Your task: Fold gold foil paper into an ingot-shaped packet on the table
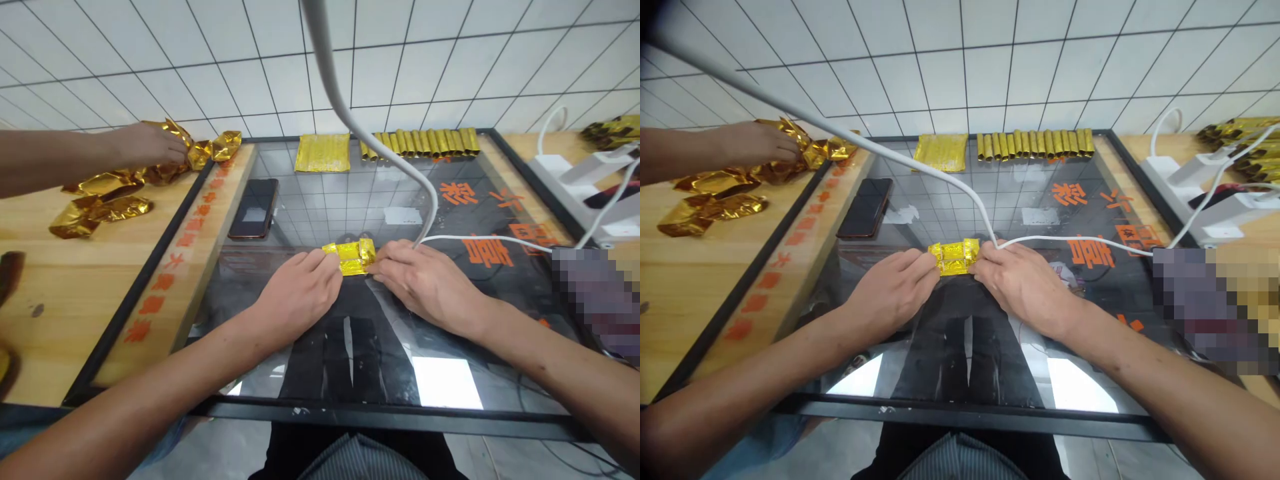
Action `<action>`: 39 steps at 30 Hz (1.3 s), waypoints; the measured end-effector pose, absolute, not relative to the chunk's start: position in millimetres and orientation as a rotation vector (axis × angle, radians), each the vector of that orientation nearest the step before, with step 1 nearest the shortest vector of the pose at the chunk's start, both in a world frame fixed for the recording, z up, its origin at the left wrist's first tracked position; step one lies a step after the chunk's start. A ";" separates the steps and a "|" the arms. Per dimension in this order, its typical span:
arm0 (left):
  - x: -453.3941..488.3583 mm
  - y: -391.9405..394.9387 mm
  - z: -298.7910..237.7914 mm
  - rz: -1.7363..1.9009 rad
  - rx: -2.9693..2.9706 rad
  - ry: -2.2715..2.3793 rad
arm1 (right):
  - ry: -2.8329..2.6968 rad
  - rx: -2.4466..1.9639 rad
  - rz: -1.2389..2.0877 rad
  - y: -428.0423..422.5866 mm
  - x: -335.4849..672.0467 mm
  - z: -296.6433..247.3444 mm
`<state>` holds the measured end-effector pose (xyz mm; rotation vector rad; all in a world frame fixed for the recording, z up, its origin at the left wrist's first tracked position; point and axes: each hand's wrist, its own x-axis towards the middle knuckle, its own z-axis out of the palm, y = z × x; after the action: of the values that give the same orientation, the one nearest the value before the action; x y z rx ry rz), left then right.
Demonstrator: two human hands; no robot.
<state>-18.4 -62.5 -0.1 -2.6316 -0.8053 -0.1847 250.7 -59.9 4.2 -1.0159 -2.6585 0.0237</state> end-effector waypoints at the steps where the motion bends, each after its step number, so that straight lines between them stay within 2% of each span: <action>1: -18.3 -64.0 0.2 -0.195 -2.623 -0.809 | -2.653 -1.032 0.016 -60.4 249.5 4.7; 18: -16.8 -71.5 -1.7 -0.328 -2.616 -1.023 | -2.649 -1.069 -0.209 -56.6 235.5 0.8; 28: -17.6 -67.3 -7.3 -0.372 -2.638 -1.139 | -2.592 -1.118 -0.089 -58.4 238.2 -3.7; 39: -26.3 -72.2 -9.6 -0.492 -2.677 -1.244 | -2.598 -1.171 -0.174 -56.9 234.5 -4.1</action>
<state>-26.3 -72.2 -9.6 -2.6766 -1.2443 -0.4925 234.5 -56.9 -4.1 -1.1706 -2.5983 -0.1738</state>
